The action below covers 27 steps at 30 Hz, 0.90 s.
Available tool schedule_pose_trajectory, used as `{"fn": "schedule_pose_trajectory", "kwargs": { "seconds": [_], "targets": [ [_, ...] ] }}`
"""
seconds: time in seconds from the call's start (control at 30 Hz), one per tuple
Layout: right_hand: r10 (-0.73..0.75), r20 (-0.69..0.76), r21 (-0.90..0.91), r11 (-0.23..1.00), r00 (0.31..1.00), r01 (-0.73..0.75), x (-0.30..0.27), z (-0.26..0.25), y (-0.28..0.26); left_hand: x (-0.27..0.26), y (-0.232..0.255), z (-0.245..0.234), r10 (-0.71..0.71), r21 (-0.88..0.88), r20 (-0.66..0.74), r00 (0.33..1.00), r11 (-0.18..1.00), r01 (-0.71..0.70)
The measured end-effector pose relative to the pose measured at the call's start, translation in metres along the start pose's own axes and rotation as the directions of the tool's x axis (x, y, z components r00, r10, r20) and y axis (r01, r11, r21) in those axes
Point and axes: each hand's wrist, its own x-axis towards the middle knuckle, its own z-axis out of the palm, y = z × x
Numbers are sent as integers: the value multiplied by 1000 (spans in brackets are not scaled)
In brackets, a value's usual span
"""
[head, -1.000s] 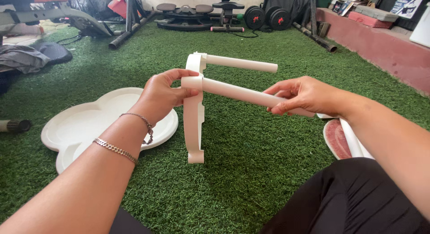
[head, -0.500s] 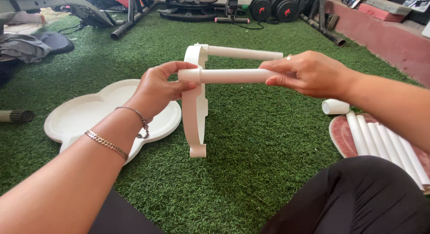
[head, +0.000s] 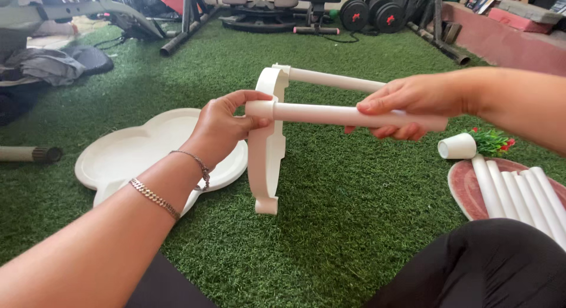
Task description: The person disassembles a small white plastic stand by removing a potted plant and a mat, then detaching the top and bottom shelves and all connecting rods. The components are placed on the floor as they are removed.
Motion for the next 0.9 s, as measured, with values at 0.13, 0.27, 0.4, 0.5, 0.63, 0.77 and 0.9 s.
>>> {"fn": "schedule_pose_trajectory", "kwargs": {
  "seconds": [0.13,0.27,0.4,0.5,0.63,0.77,0.9],
  "targets": [
    [-215,-267,-614,789,940,6,10,38,-1,-5,1,-4,4,42,10,1000,999,-4],
    [-352,-330,-724,690,876,5,11,43,0,0,7,3,-13,88,21,1000,996,11],
    [-122,-276,-517,855,953,-40,8,29,-13,0,9,3,-38,145,10,999,989,36],
    [159,-169,-285,937,973,-203,-2,17,-13,2,10,11,-7,42,43,999,999,5],
    [264,160,52,960,951,-276,-6,11,-9,0,8,20,26,30,39,999,999,-28],
    [193,108,147,967,975,-208,1,19,7,4,11,20,35,69,69,997,997,-40],
    [-96,-261,-322,947,961,7,14,39,10,2,7,13,23,130,32,999,991,-27]
  ]
}}
